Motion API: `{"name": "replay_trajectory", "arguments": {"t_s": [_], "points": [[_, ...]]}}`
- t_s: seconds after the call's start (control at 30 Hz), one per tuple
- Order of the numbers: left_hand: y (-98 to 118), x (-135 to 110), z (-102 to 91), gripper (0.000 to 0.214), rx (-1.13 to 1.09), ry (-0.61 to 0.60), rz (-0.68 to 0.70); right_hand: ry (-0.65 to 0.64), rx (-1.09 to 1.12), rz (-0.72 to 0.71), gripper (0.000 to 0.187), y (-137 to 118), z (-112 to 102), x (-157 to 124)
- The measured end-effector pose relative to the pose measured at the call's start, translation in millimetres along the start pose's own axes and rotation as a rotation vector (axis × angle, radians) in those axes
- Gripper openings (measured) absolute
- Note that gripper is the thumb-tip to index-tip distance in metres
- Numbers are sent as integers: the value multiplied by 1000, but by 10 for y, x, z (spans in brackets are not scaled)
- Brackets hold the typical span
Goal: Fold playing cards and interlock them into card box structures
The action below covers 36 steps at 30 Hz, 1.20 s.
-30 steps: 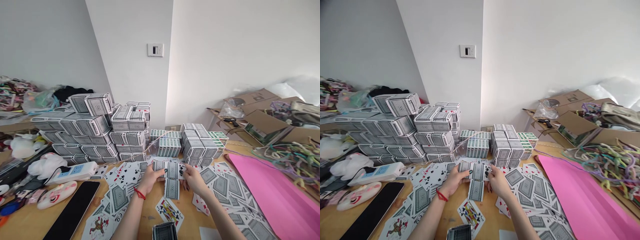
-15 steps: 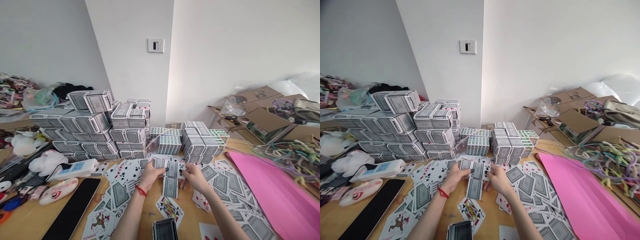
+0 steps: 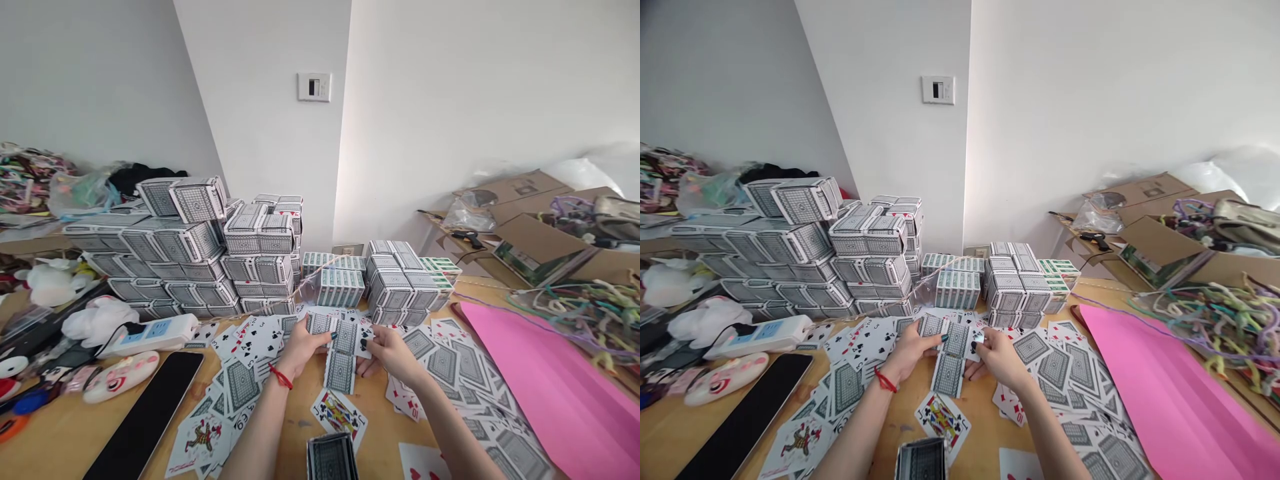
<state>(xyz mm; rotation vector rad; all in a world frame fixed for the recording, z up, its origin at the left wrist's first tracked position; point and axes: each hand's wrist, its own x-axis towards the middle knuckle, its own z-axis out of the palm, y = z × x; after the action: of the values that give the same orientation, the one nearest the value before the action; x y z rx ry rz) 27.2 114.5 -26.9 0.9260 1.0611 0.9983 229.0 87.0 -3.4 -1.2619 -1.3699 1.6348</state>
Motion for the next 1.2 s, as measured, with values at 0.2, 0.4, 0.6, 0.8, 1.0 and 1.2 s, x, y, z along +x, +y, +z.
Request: {"name": "replay_trajectory", "arguments": {"t_s": [0.2, 0.4, 0.6, 0.8, 1.0, 1.2], "points": [[-13, -3, 6, 40, 35, -10, 50, 42, 2, -7, 14, 106, 36, 63], [12, -14, 33, 38, 75, 15, 68, 97, -17, -32, 23, 156, 60, 101], [-2, -19, 21, 37, 74, -11, 87, 108, -37, -44, 29, 144, 71, 102], [18, -21, 20, 35, 134, -16, 110, 118, -71, -93, 34, 100, 111, 76], [50, -49, 46, 37, 112, -13, 93, 161, -139, -111, 35, 146, 101, 89], [90, -75, 102, 41, 44, -2, 30, 250, -177, -181, 32, 168, 91, 123]]}}
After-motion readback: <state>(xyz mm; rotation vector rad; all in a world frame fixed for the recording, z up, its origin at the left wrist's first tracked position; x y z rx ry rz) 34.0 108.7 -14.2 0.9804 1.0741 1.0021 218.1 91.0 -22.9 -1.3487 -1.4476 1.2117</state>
